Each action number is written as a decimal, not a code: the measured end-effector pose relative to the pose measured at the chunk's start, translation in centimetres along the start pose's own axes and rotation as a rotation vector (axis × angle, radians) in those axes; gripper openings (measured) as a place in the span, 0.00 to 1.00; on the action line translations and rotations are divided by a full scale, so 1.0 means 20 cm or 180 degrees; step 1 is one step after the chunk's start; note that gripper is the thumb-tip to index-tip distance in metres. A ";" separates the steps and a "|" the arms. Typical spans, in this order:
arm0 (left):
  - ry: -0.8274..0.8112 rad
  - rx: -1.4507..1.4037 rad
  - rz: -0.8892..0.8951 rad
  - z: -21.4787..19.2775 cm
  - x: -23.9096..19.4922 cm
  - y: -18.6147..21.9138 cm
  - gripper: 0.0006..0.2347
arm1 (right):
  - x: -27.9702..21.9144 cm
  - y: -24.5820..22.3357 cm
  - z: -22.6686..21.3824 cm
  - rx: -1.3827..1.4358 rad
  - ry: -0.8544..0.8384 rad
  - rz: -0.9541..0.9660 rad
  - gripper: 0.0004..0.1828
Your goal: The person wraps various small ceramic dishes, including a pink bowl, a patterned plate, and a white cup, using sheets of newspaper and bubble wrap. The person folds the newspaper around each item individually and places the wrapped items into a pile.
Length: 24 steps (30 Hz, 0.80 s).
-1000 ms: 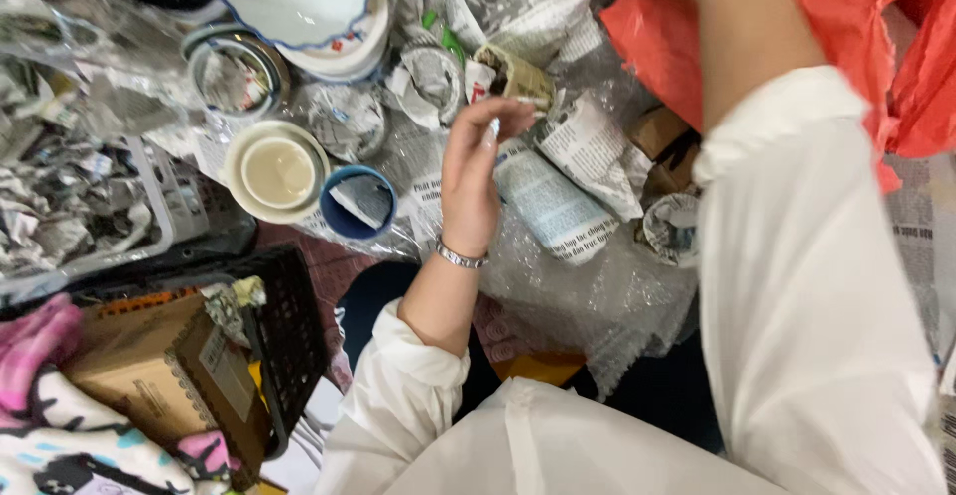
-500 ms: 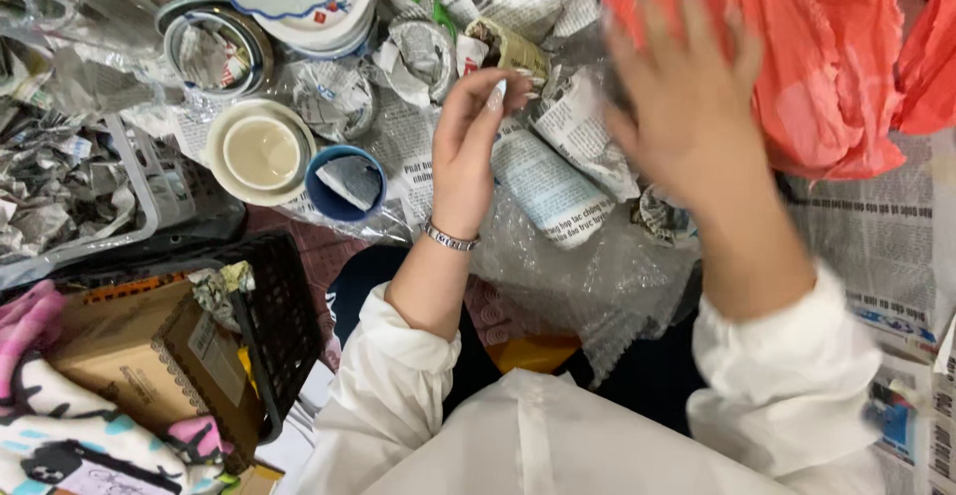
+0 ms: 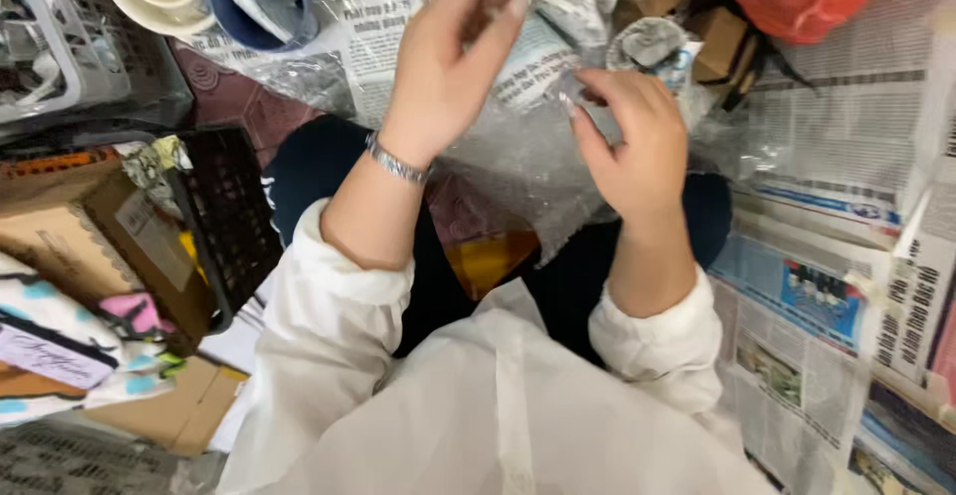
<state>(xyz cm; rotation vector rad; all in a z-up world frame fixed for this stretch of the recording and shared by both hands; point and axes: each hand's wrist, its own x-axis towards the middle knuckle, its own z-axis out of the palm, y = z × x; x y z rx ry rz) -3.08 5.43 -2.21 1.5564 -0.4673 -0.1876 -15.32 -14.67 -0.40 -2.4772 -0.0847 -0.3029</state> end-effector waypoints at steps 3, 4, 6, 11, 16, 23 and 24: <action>-0.0162 0.1632 0.0407 0.02 -0.18 0.09 0.11 | -0.02 -0.01 -0.01 0.0392 0.0049 0.0478 0.13; -0.0274 0.1935 0.0504 0.03 -0.24 0.10 0.12 | -0.04 -0.02 -0.01 0.0477 0.0030 0.0557 0.13; -0.0480 0.2132 0.0423 0.06 -0.34 0.10 0.15 | -0.05 -0.03 -0.01 0.0665 0.0012 0.0714 0.12; -0.0785 0.2038 -0.0145 0.07 -0.36 -0.01 0.17 | 0.00 0.02 0.07 0.0453 -0.0763 0.0844 0.17; -0.0850 0.2584 -0.0159 0.13 -0.33 -0.15 0.17 | 0.00 0.07 0.18 -0.0106 -0.1165 0.0328 0.16; -0.0823 0.2750 -0.0176 0.17 -0.33 -0.20 0.20 | -0.01 0.12 0.24 -0.0375 -0.1386 0.0225 0.16; -0.0826 0.2748 -0.0138 0.17 -0.33 -0.20 0.20 | 0.00 0.12 0.24 -0.0409 -0.1415 0.0245 0.17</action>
